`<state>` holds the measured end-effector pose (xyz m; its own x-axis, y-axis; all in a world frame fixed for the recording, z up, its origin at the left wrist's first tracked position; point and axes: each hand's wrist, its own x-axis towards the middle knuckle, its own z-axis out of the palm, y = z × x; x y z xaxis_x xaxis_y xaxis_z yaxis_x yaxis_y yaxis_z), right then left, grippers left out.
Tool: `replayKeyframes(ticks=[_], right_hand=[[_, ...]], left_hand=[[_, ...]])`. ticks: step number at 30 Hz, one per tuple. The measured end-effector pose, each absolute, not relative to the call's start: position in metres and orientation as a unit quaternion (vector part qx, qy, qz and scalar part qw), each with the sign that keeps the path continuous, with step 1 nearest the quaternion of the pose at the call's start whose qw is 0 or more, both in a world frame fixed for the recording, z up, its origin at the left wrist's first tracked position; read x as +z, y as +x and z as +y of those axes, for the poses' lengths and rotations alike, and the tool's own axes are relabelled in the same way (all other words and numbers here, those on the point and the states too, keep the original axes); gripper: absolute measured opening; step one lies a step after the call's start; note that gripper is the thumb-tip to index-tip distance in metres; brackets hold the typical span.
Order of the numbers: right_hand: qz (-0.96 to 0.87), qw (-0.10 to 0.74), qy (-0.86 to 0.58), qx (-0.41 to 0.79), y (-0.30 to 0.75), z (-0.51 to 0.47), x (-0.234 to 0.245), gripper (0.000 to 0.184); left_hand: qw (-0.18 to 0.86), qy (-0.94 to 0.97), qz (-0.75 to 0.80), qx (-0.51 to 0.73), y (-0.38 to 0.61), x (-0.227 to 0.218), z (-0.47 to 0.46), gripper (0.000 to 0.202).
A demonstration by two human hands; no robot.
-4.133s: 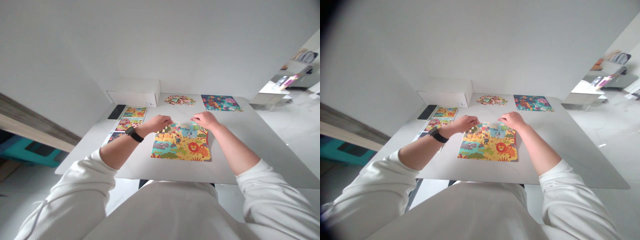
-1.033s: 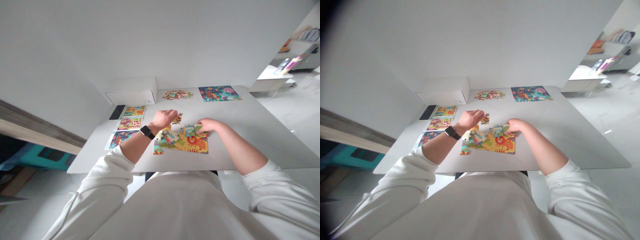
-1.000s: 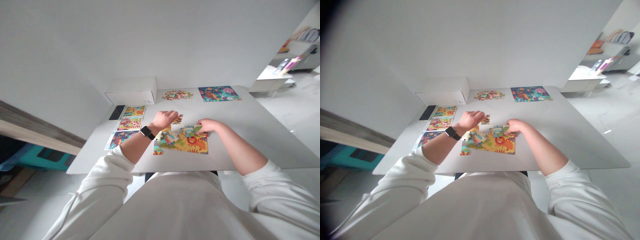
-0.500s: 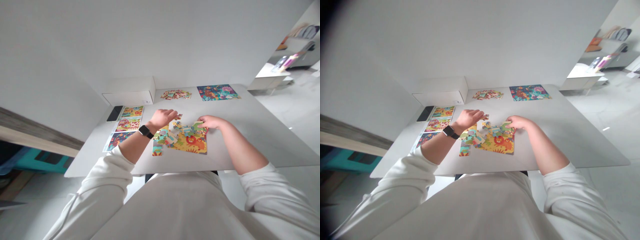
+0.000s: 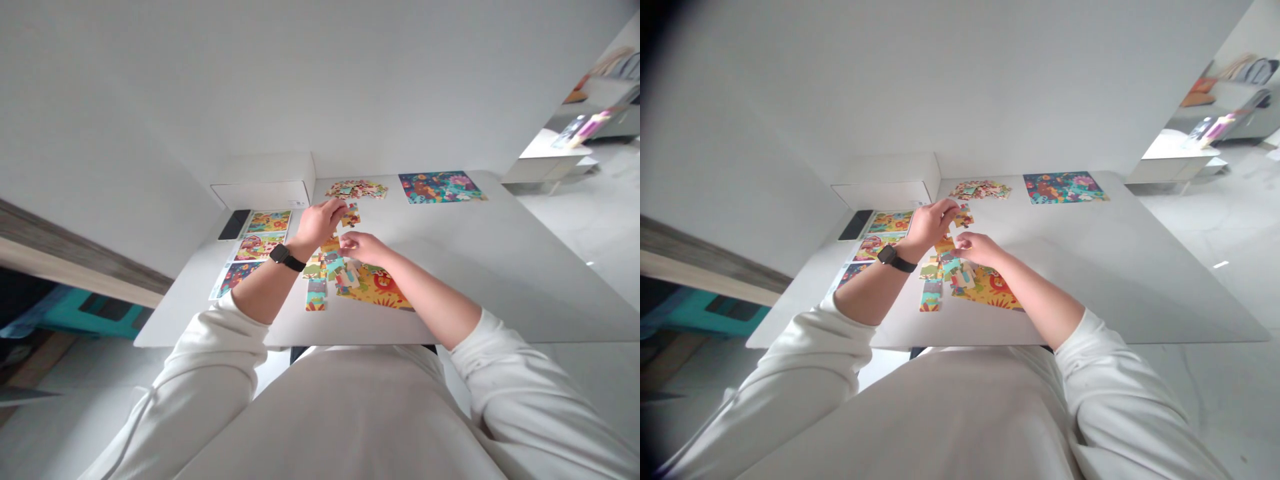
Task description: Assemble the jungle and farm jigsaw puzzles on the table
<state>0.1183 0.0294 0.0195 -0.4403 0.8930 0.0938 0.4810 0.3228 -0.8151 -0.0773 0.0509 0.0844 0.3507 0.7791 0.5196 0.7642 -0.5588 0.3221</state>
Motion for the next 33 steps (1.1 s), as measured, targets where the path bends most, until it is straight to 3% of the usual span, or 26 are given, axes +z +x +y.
replayKeyframes(ticks=[2, 6, 10, 16, 23, 27, 30, 33], right_hand=[[-0.773, 0.285, -0.438, 0.359, 0.099, 0.028, 0.019, 0.02], [-0.764, 0.346, -0.397, 0.372, 0.084, 0.025, 0.024, 0.024], [-0.736, 0.342, -0.394, 0.431, 0.083, 0.021, 0.036, 0.023], [-0.778, 0.388, -0.407, 0.281, 0.101, -0.002, 0.059, 0.014], [-0.779, 0.258, -0.471, 0.325, 0.149, -0.014, 0.042, 0.02], [-0.766, 0.202, -0.563, 0.235, 0.174, -0.015, 0.029, 0.015], [-0.755, 0.21, -0.606, 0.133, 0.193, -0.02, 0.023, 0.021], [-0.774, 0.201, -0.589, 0.116, 0.217, -0.034, 0.018, 0.025]], left_hand=[[-0.011, 0.82, 0.461, 0.339, -0.082, 0.086, 0.053, 0.029], [-0.064, 0.809, 0.446, 0.378, -0.101, 0.095, 0.052, 0.032], [-0.091, 0.824, 0.404, 0.387, -0.111, 0.109, 0.044, 0.032], [-0.018, 0.791, 0.442, 0.422, -0.097, 0.114, 0.041, 0.029], [0.113, 0.762, 0.515, 0.376, -0.076, 0.08, 0.05, 0.032], [0.189, 0.802, 0.511, 0.246, -0.067, 0.055, 0.051, 0.03], [0.163, 0.835, 0.504, 0.149, -0.071, 0.04, 0.046, 0.027], [0.105, 0.845, 0.51, 0.123, -0.094, 0.032, 0.043, 0.037]])
